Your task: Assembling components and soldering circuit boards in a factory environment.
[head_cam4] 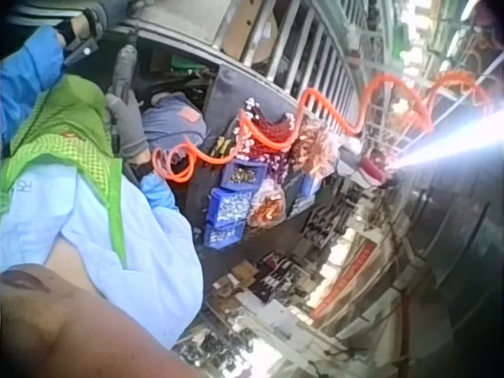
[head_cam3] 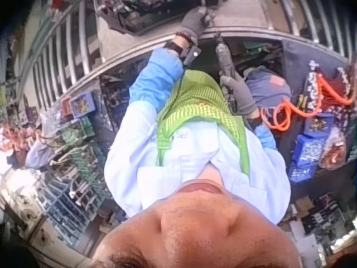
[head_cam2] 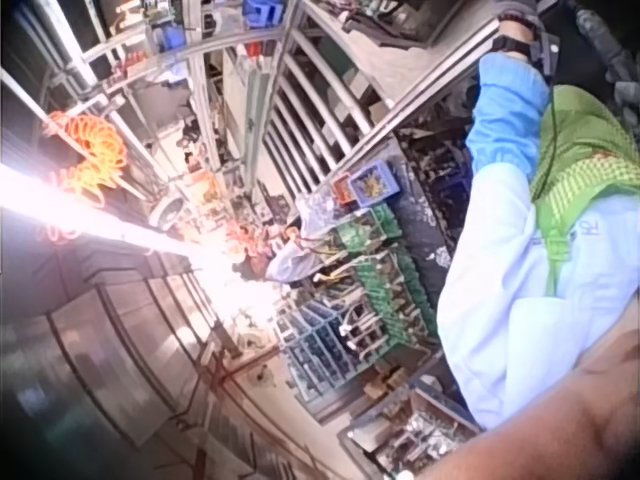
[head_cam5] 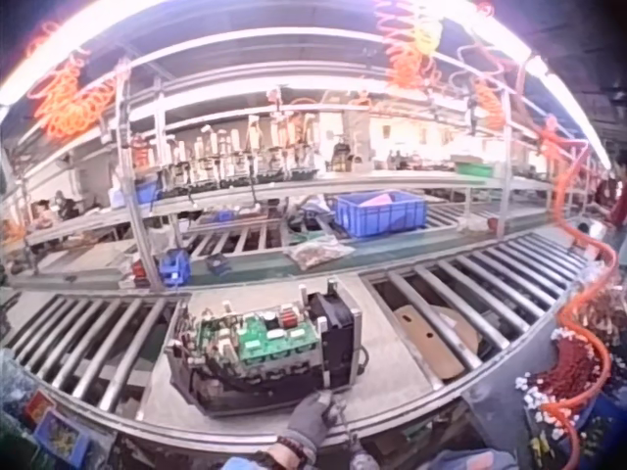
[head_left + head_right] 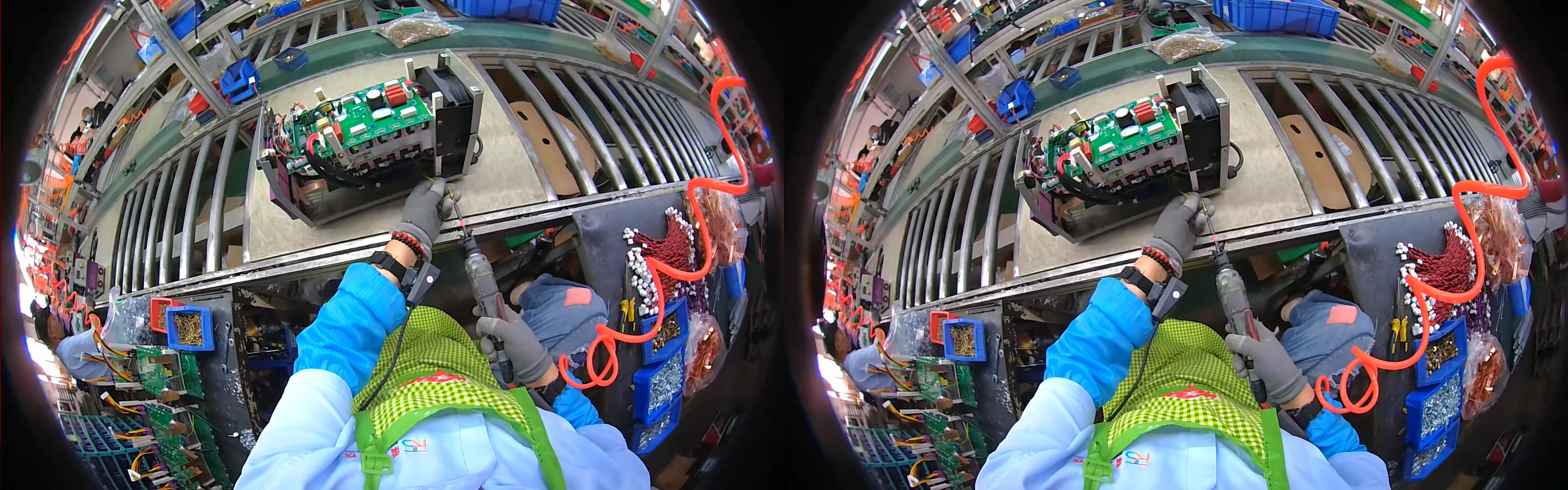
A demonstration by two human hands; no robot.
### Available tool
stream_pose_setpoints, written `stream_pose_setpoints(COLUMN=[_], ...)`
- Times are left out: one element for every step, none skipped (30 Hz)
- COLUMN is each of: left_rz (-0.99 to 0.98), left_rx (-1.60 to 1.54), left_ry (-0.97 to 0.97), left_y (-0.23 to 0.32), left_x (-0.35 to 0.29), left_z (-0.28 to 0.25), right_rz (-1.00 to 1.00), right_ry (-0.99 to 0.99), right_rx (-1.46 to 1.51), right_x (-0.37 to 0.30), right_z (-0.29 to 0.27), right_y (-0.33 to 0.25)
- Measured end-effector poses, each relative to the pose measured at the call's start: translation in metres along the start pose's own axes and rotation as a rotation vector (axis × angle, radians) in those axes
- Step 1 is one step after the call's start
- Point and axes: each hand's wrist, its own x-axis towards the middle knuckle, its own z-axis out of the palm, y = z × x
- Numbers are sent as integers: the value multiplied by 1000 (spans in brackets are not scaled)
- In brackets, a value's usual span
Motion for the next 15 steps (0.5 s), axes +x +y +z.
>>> stream_pose_setpoints(left_rz=[-8, -5, -19, -3, 13, 8, 15, 20, 25, 24, 43, 22, 18, 19, 18], left_rx=[18, 23, 36, 85, 128, 134, 177, 215, 223, 234, 231, 247, 227, 202, 209], left_ry=[9, 9, 18, 26, 24, 35, 41, 34, 47, 56, 41, 66, 55, 43, 44], left_y=[0, 0, 1, 2, 3, 5, 7, 8, 9, 9, 9, 8, 7, 5, 3], left_x=[0, -1, -1, -1, -2, -2, -2, -2, -1, -1, -1, 0, 0, 0, 0], left_z=[0, 1, 2, 2, 2, 2, 2, 2, 2, 2, 2, 2, 2, 1, 1], right_rz=[-4, -7, -6, 8, 23, 25, 16, 7, 5, 8, 11, 12, 18, 28, 22], right_ry=[3, 6, 6, 14, 23, 25, 13, 0, -2, 1, 5, 4, 8, 30, 8], right_rx=[-1, -1, 0, -22, -42, -41, -31, -20, -20, -11, -2, 0, 33, 62, 65], right_x=[1, 2, 2, 3, 4, 4, 5, 5, 6, 7, 7, 8, 9, 10, 11], right_z=[0, 1, 1, 1, 1, 1, 2, 2, 3, 4, 4, 5, 5, 5, 4], right_y=[0, -1, -2, -3, -4, -5, -6, -6, -6, -7, -7, -7, -6, -6, -6])
